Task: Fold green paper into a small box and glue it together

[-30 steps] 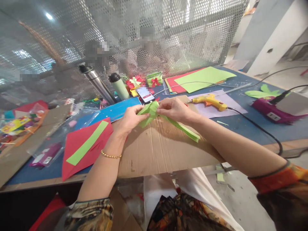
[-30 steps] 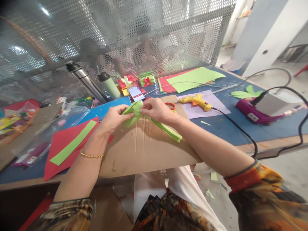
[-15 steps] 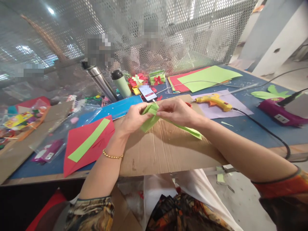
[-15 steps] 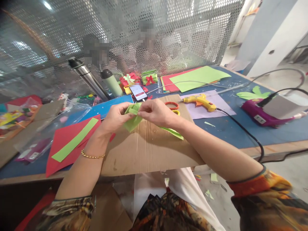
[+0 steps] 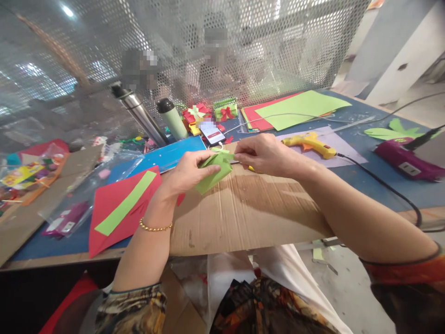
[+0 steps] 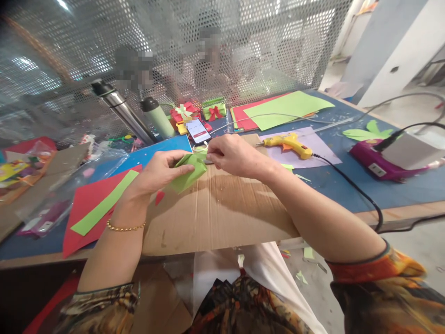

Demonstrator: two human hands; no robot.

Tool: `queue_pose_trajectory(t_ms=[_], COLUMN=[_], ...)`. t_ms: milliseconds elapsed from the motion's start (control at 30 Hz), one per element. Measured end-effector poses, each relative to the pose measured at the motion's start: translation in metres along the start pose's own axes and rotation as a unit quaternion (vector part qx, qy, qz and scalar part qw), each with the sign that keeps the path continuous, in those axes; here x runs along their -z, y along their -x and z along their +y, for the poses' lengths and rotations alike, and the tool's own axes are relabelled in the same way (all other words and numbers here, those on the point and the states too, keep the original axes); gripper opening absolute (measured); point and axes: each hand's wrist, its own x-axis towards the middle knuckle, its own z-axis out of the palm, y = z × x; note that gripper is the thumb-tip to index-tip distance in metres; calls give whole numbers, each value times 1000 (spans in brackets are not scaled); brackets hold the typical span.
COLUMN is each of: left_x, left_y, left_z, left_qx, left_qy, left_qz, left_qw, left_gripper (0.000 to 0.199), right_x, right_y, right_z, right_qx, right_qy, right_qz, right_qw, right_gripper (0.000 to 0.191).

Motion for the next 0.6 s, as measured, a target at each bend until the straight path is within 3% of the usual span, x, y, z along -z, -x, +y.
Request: queue_pose_trajectory(t_ms=[167,333,400,467,600], left_x=[3,7,7,6,-2], left_y=[-4,-8,-7,-6,-2], left_z=[-12,-23,-22,-18,-7], left_qx=[4,10,7,-23,-84], left_qy=[-31,-145,-139,-117,-39], left_qz=[-56,-169,-154,-104,29], left_qw=[998,975,978,987,995], left_gripper=[36,44,49,53,33], right_x=[1,-10,-18,-24,-28], right_y=[-1,0,-1,-1,-1], right_z=[1,11,16,18,15], right_qx=[-24,-79,-94,-108,-109], right_qy=[-27,-219,-282,-321,-377], right_qz=[-4,-63,-72,-76,-62], right_qw=[999,970,952,938,918], right_gripper=[29,26,24,25,33])
